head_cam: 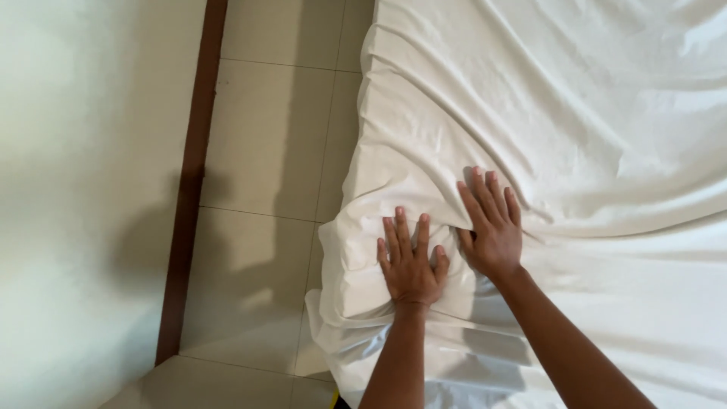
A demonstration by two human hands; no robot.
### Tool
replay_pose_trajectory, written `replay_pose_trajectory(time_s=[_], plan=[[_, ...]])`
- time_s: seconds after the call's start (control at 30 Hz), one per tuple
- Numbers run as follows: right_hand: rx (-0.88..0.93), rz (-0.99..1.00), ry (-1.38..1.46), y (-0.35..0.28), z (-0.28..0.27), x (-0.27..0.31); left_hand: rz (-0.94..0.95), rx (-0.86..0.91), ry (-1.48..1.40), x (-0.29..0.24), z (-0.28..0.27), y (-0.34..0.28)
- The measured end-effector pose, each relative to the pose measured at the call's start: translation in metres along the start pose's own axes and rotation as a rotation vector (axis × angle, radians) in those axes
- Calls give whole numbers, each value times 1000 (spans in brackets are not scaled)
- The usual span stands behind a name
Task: The person smooths and tucks a white bedsheet onto a mattress. They move around the bed to adjust the fabric at each corner and along the sides, ensuring the sheet is flat and properly fitted.
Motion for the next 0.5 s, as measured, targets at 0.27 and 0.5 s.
replay_pose_trajectory(time_s=[0.27,0.5], plan=[[-69,15,5,-3,9,6,28,-68,-29,-2,-18,0],[-137,2,6,-3,16,0,79,-68,-312,8,-44,2]])
Point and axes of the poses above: each hand's wrist, its own y-axis towards the middle knuckle, its own z-axis out of the palm, x = y × z, the point moved 2 cm from there along y, towards the middle knuckle, and after that the axes turned 9 degrees about y, right-handed, at the moved point
